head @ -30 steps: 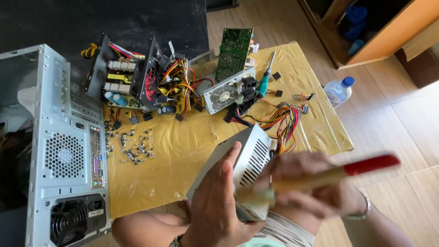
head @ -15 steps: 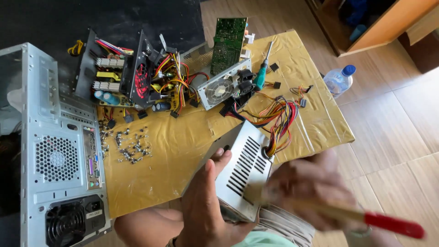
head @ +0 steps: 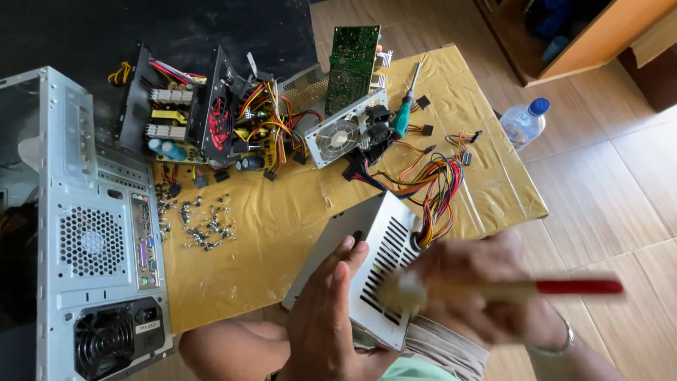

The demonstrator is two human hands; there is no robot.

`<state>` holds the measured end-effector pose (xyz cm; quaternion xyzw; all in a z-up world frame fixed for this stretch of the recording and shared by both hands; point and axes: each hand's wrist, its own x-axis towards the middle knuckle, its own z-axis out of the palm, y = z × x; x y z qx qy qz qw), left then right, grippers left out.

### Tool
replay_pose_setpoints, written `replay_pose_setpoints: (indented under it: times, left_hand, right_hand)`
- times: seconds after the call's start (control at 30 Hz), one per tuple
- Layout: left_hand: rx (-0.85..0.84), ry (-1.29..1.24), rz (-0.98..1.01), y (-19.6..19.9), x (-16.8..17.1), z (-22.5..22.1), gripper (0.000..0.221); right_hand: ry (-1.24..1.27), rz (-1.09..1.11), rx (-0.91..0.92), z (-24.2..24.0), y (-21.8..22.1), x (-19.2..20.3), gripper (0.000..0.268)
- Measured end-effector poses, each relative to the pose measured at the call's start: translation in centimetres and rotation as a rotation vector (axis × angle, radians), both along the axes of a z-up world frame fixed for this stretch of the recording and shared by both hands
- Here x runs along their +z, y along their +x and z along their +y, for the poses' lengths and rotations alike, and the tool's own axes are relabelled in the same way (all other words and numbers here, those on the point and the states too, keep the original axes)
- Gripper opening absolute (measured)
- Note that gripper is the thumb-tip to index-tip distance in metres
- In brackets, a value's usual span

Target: Disassembling a computer power supply unit and cleaning the internal components and fan with a brush.

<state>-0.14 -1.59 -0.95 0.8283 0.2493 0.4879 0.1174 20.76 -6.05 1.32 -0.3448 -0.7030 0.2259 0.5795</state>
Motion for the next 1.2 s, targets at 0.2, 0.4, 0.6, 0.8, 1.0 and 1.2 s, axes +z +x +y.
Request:
replay_pose_setpoints:
  times: [0.2, 0.4, 0.6, 0.8, 1.0, 1.2]
  left_hand:
    - [-0.104, 0.022, 0.034, -0.5, 0.0, -0.2, 0.062]
    - [-0.017, 0.045, -0.054, -0.8, -0.6, 0.7, 0.076]
    - [0.003, -0.667, -0.689, -1.0, -2.7, 0.9, 0.072]
    - [0.103, -0.884, -0.943, 0.6, -6.2, 0.1, 0.045]
    - [0.262, -1.124, -0.995, 0.7, -6.9, 0.5, 0.041]
    - [0.498, -1.28, -1.029, 1.2, -7.7, 1.5, 0.032]
  right_hand:
    - [-0.304, -0.052, -0.083, -0.9, -0.8, 0.9, 0.042]
    - [-0.099, 0.08, -0.416, -2.5, 1.4, -2.6, 0.025]
    - [-0.044, -0.012, -0.586, -3.7, 1.3, -4.6, 0.031]
    - [-0.057, -0.252, -0.576, -1.6, -2.5, -3.9, 0.025]
    - [-0.055, -0.315, -0.093, 0.1, -3.6, -3.1, 0.025]
    - [-0.087, -0.46, 0.003, 1.9, -3.5, -3.1, 0.032]
